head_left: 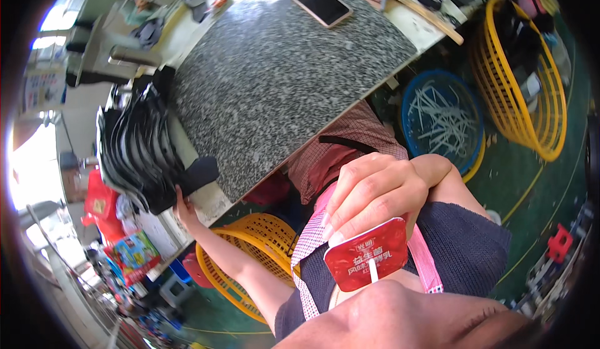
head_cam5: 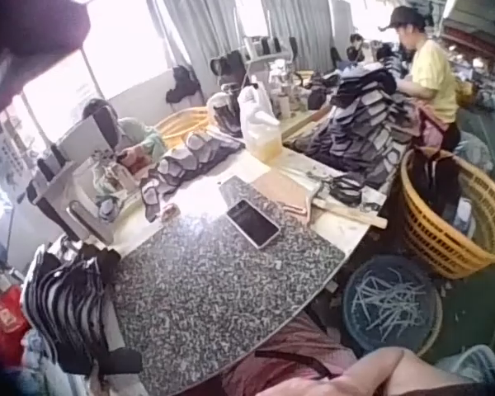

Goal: Hammering shoe uppers to flatten and secure components at a manufacturing workbench.

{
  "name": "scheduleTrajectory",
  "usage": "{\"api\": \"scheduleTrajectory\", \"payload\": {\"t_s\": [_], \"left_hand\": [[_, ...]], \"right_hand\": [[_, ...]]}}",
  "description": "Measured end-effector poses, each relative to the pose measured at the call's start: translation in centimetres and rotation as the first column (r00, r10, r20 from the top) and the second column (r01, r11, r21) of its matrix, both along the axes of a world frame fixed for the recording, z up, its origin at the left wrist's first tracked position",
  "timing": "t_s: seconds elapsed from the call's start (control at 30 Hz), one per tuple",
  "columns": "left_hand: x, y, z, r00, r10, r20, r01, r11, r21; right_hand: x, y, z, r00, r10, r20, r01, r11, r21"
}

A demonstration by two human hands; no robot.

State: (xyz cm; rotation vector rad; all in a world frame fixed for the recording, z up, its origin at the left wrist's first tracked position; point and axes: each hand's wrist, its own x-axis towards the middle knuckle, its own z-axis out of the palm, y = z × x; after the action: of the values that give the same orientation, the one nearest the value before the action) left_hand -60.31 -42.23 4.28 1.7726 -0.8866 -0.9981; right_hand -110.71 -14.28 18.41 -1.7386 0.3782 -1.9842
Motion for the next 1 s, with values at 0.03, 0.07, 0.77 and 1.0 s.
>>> {"api": "scheduleTrajectory", "payload": {"t_s": [0.03, 0.07, 0.77, 1.0], "left_hand": [[-1.1, -0.4, 0.1, 0.998, -0.053, -0.021, 0.053, 0.999, -0.002], [-0.6, -0.5, -0.1, 0.999, 0.001, -0.041, -0.001, 1.0, 0.007], [-1.7, -0.5, -0.1, 0.954, -0.047, -0.296, 0.001, 0.988, -0.153], [5.6, -1.6, -0.9, 0.899, -0.079, -0.431, 0.09, 0.996, 0.005]], "right_hand": [[-0.5, 0.5, -0.4, 0.999, -0.029, 0.024, 0.029, 1.0, -0.005], [-1.0, 0.8, -0.7, 0.997, -0.06, 0.039, 0.06, 0.998, 0.003], [-8.4, 5.9, -5.0, 0.913, -0.384, 0.141, 0.385, 0.923, 0.017], [-8.7, 4.9, -4.7, 0.924, -0.351, 0.151, 0.355, 0.935, -0.001]]}}
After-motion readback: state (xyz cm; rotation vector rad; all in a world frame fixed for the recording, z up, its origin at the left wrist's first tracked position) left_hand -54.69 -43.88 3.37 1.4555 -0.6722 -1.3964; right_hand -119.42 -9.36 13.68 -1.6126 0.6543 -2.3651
